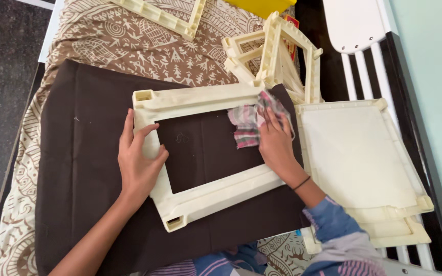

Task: The person wipes plastic frame parts with a cloth, then stacks the frames together and attaches flat plastic panels to build a small plastic drawer unit on a bed. They press the parts together and align the panels by hand.

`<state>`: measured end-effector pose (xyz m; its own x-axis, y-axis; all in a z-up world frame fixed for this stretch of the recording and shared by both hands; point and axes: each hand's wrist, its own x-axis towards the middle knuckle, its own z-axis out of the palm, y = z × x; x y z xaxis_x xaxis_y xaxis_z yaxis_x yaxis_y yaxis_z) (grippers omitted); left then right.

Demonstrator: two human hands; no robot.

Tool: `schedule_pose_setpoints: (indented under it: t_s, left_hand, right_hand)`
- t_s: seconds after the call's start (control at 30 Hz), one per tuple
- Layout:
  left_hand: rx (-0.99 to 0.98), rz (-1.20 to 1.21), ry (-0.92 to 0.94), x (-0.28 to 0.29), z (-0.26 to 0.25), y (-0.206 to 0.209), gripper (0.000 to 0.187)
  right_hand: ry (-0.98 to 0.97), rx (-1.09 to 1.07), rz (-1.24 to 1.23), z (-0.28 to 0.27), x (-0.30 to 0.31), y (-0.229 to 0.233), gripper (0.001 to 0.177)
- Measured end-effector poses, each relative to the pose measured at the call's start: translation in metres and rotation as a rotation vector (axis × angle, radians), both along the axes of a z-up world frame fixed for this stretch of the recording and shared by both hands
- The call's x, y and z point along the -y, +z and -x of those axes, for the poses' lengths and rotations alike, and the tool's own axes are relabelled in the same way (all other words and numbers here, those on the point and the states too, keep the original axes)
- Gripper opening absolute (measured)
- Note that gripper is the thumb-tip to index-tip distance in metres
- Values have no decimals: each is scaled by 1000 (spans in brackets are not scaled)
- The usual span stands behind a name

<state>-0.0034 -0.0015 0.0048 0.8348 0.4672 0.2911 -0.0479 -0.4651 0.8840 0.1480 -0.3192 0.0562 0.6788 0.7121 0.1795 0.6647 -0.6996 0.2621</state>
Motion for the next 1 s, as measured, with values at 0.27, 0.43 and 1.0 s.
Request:
schedule_pose_setpoints:
  t_s: [0.27, 0.43, 1.0]
  left_hand:
    - [110, -31, -11, 2, -2, -2, 48]
    - [88, -49, -16, 3, -1, -10, 53]
    - [91, -91, 15, 2, -1, -16, 50]
  right_hand:
    - [-74, -127, -127, 64, 53, 29, 31]
    - [-14, -55, -145, 108, 78, 22, 32]
    - [397, -264, -325, 164, -49, -6, 49]
